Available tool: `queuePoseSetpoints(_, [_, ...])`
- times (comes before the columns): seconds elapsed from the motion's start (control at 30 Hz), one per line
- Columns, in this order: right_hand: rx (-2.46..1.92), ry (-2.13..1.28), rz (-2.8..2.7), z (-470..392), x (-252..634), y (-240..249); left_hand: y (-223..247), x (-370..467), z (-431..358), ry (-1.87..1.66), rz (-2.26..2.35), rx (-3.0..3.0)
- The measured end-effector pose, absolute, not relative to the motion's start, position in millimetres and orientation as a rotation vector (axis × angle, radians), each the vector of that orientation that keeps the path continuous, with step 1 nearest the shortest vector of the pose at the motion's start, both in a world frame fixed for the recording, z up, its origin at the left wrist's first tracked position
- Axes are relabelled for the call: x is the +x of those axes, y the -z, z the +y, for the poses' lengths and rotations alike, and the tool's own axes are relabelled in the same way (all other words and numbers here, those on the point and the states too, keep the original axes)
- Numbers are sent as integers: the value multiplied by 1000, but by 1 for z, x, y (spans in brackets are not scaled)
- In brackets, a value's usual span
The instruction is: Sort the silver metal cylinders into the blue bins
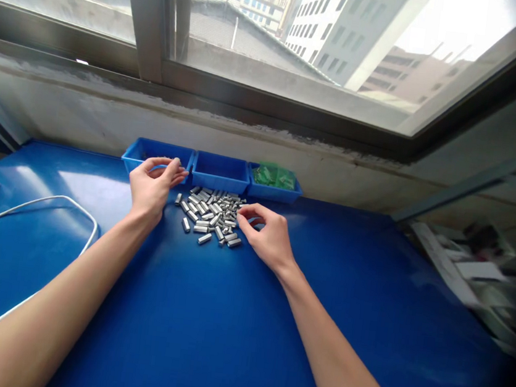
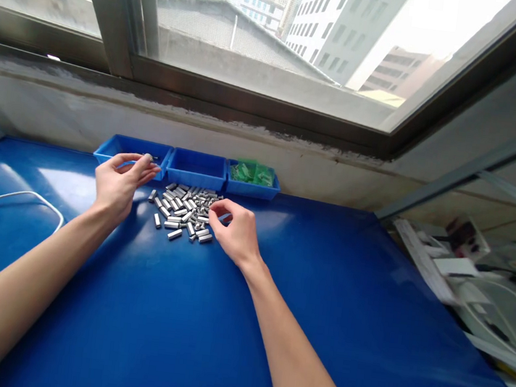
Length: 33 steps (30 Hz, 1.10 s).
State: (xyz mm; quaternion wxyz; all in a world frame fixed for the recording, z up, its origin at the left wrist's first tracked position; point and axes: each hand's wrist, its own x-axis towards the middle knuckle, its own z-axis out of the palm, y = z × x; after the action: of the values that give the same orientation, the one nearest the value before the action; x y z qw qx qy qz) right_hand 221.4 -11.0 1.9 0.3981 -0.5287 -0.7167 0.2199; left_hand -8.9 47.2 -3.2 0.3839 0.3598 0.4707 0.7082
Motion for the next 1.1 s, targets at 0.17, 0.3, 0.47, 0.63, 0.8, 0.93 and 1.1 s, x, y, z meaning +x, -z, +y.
queuePoseSetpoints(0.17, [-1313, -448, -2020, -10, 231, -5, 5, -9, 51, -1841, 1174, 876])
queuePoseSetpoints(0.3, [-1249, -530, -2143, -8, 235, -5, 5, -2, 46, -1704, 1180, 980])
queuePoseSetpoints(0.47, [-1209, -535, -2191, -7, 235, -3, 1, 5, 38, -1604, 1155, 1134])
queuePoseSetpoints(0.63, [-1235, -496, -2190, -8, 235, -2, 0, 13, 30, -1509, 1161, 1313])
queuePoseSetpoints(0.8, [-1239, -491, -2178, -7, 235, 1, -2, 18, 24, -1447, 1182, 1480])
queuePoseSetpoints(0.93, [-1203, -571, -2128, -6, 235, 1, -2, 18, 23, -1432, 1185, 1524])
queuePoseSetpoints(1.1, [-1216, -714, -1936, -5, 239, -1, -1, 18, 23, -1422, 1170, 1543])
